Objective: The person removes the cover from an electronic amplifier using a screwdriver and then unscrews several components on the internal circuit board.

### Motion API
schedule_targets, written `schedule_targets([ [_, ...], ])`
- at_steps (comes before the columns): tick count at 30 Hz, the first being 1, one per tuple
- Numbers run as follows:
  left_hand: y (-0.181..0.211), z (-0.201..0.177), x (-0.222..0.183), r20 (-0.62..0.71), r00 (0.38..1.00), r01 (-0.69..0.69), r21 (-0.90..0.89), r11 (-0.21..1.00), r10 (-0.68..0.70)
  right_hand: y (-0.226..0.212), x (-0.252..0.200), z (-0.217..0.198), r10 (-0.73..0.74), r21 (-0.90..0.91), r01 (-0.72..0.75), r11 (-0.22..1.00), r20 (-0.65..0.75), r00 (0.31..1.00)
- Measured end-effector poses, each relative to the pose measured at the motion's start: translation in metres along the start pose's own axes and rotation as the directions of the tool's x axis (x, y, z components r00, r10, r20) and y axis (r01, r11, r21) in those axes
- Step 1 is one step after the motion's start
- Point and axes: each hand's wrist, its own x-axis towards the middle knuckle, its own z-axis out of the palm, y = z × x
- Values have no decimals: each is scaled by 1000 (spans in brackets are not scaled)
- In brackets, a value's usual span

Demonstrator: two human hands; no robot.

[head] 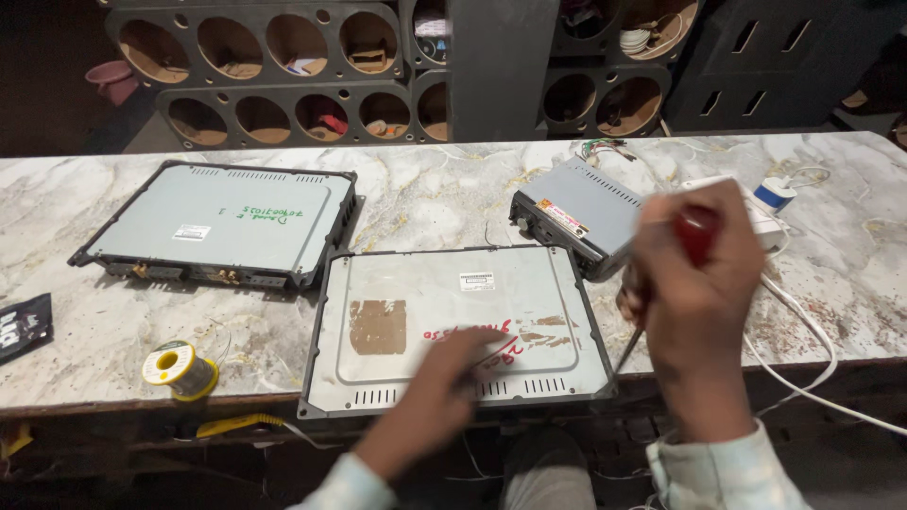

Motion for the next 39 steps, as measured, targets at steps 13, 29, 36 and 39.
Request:
schedule_targets([
  [13, 11, 51, 32, 308, 951, 20, -110, 994, 15, -2, -11, 13, -144, 240, 166, 956, -107, 984],
  [29, 11, 51, 28, 247, 966, -63, -40, 997, 71, 8, -12, 11, -134, 187, 175, 967, -216, 967],
  [36, 7, 53, 31, 248, 964, -80, -79, 994, 98, 2, -19, 15, -72, 145, 128, 981, -343, 936],
  [39, 9, 59, 29, 221, 975, -22, -13, 1000, 24, -8, -21, 22, -48, 56, 76, 995, -391, 919],
])
